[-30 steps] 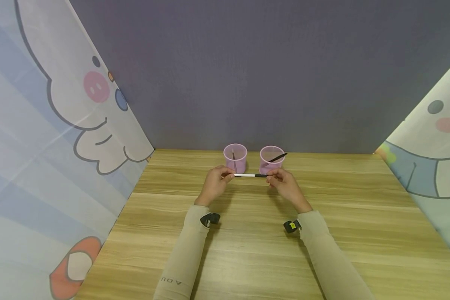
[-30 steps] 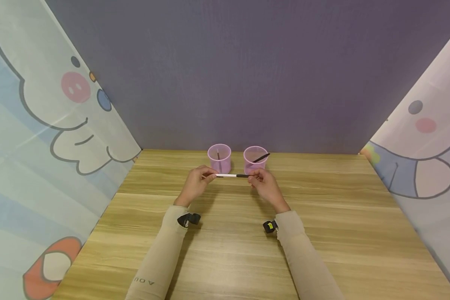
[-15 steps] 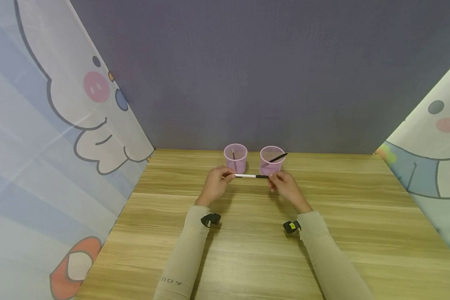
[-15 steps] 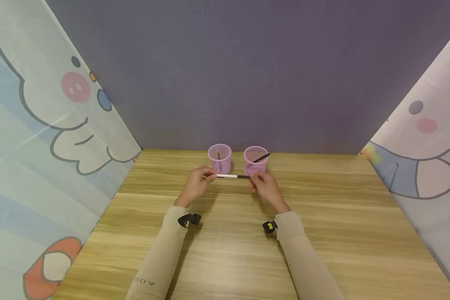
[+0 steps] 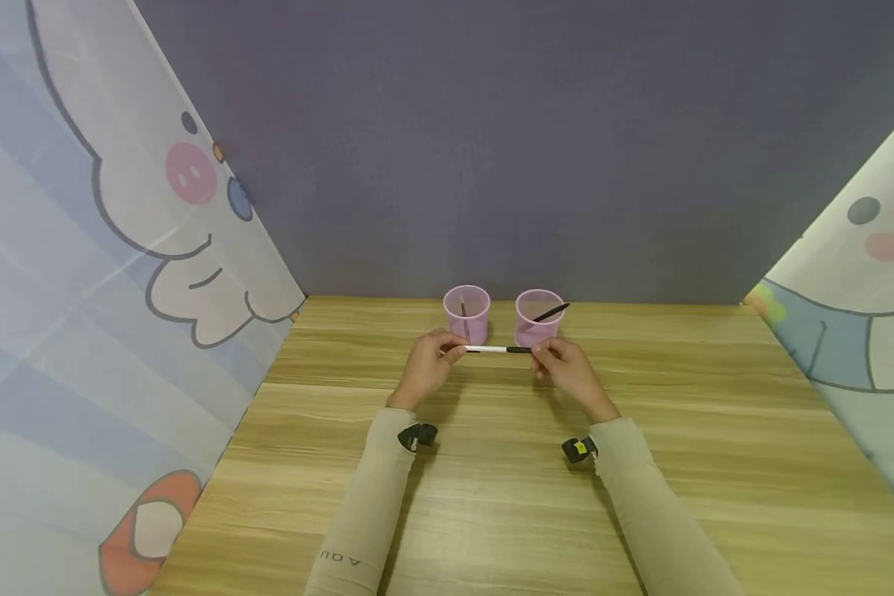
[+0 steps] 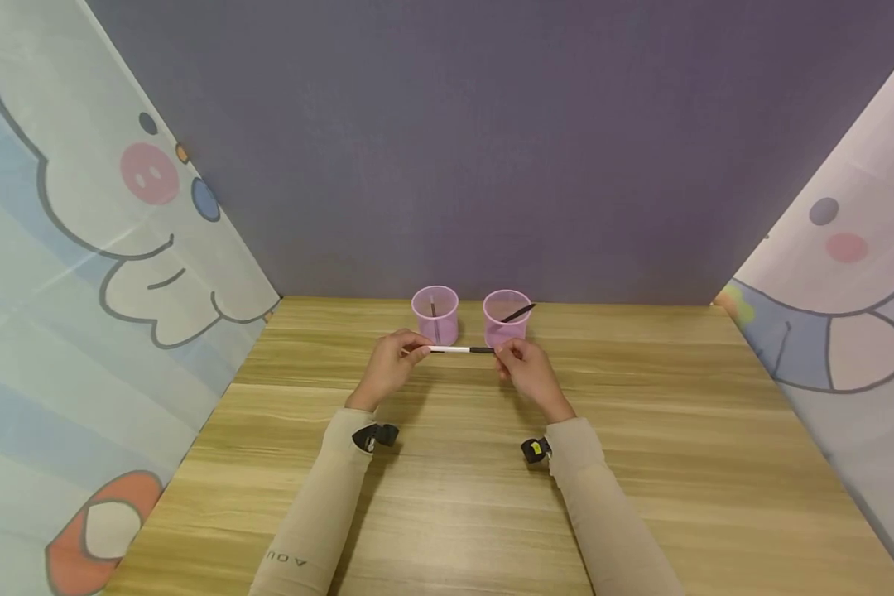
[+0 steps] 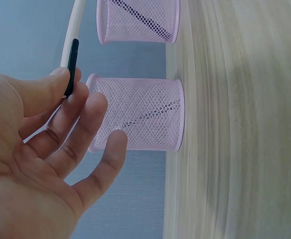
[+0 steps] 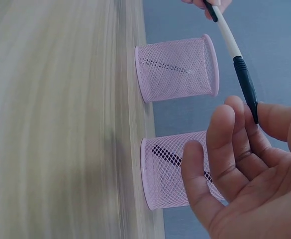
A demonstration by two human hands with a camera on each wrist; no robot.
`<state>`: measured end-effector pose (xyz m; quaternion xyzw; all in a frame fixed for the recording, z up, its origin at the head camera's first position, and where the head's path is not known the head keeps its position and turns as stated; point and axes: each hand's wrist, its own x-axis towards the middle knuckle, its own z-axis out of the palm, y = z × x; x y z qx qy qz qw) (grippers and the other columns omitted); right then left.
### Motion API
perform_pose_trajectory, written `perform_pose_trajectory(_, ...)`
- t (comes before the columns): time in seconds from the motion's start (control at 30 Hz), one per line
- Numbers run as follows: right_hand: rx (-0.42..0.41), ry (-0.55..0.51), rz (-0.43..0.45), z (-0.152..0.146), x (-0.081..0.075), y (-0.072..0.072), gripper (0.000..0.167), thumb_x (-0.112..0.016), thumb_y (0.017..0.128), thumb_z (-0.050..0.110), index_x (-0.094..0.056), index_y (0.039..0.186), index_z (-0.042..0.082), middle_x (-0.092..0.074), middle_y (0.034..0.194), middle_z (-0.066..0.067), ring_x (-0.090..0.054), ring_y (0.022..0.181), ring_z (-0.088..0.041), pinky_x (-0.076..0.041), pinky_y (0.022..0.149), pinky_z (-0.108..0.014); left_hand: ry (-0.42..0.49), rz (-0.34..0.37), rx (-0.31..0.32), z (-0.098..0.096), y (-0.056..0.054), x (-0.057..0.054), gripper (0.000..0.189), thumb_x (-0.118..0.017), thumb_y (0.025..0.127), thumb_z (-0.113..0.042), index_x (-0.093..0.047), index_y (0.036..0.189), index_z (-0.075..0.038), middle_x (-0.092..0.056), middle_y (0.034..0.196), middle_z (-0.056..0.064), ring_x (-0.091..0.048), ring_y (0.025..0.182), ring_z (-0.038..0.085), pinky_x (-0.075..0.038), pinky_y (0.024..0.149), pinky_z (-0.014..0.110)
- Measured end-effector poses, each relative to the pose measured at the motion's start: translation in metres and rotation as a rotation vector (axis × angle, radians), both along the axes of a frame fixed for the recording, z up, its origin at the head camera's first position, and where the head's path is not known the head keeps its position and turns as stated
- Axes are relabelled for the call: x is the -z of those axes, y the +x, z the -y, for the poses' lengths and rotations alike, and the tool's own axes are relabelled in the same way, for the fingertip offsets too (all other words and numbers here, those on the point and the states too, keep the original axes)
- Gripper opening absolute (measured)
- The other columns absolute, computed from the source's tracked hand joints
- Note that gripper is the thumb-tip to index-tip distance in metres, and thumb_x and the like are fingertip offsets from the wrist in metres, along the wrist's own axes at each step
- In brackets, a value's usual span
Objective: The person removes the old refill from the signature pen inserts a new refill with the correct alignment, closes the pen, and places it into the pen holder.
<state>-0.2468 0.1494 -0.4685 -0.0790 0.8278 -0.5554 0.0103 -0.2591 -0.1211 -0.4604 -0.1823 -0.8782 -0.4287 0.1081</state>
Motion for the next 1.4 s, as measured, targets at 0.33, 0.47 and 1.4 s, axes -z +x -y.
perform_pose_trajectory(0.33,0.008,-0.035,0.006,0.0016,-0.004,0.0022,0.024,-0.054,0.107,0.015,-0.062,0.102,-0.008,-0.068,0.09,-0.021,-0.066,0.075,-0.023,-0.061,0.074,-0.037,0.011,0.022,0.0,-0.0008,-0.0001,-0.0018,0.009,-0.07,0.096,-0.009,-0.077,0.1,-0.005,-0.073,0.098,0.008,-0.068,0.091,0.021,-0.058,0.085,0.038)
perform_pose_trajectory(0.47,0.004,-0.043,0.014,0.0019,-0.0059,0.0033,0.024,-0.054,0.106,0.014,-0.062,0.105,-0.009,-0.068,0.09,-0.016,-0.068,0.078,-0.026,-0.062,0.077,-0.038,0.012,0.007,0.001,-0.001,-0.0003,-0.0014,0.009,-0.071,0.095,-0.009,-0.077,0.099,-0.005,-0.073,0.097,0.007,-0.067,0.089,0.02,-0.059,0.084,0.038)
perform_pose_trajectory(1.4,-0.002,-0.079,0.017,0.0048,-0.0068,0.0066,0.02,-0.057,0.104,0.007,-0.06,0.113,-0.01,-0.067,0.099,-0.023,-0.069,0.087,-0.034,-0.062,0.081,-0.04,0.005,-0.006,-0.002,0.0021,0.001,-0.0019,0.009,-0.071,0.094,-0.01,-0.077,0.1,-0.006,-0.074,0.097,0.007,-0.068,0.089,0.019,-0.059,0.083,0.037)
